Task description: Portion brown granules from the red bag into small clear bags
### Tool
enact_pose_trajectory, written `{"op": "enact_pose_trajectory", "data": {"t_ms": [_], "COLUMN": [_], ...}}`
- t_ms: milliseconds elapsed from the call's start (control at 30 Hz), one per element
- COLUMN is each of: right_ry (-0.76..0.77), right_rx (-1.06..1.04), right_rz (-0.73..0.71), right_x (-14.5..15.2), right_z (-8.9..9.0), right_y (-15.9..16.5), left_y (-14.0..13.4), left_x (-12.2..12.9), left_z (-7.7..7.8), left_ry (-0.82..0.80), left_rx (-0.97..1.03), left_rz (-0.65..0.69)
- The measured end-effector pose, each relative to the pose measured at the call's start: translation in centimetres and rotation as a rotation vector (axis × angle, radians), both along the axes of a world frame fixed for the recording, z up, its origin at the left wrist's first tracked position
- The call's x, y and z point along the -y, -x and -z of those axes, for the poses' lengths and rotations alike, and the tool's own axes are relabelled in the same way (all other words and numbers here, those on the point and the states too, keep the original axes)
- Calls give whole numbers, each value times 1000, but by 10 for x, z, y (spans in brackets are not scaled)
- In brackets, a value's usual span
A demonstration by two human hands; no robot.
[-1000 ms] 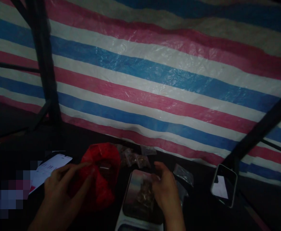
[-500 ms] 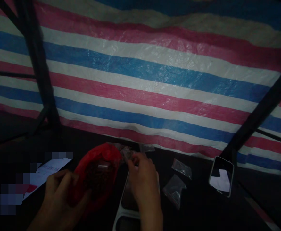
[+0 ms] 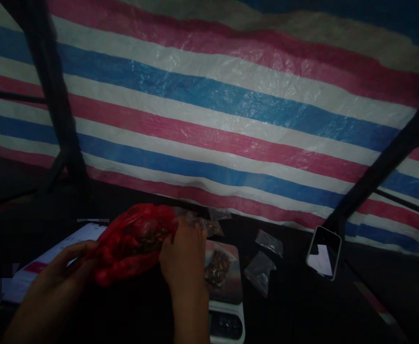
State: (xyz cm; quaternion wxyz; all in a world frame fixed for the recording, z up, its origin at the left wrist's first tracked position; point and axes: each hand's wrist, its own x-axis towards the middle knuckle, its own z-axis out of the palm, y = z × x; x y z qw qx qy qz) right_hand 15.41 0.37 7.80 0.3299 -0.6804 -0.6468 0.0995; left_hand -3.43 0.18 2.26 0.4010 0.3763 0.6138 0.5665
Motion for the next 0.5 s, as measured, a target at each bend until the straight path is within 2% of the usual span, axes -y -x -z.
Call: {"op": "enact_pose_trajectory", "data": {"t_ms": [67, 100, 200, 300, 400, 500], "right_ry": [-10, -33, -120, 15, 205, 270], "right_rx": [-62, -94, -141, -118, -94, -43], "right_rz": [-32, -3, 199, 315, 280, 255], "right_x": [5, 9, 22, 38, 52, 59], "right_z": [-7, -10, -21, -28, -24, -10], "right_y": [-13, -23, -60, -92, -110, -117], "left_y": [2, 3, 4, 0, -7, -11], "left_x": [-2, -2, 2, 10, 17, 16], "left_z": [0, 0, 1, 5, 13, 22], "left_ry": [-17, -43, -211, -457, -614, -706], "left_rx": [-55, -97, -303, -518, -628, -616], "left_rz": [21, 19, -82, -227, -287, -356]}}
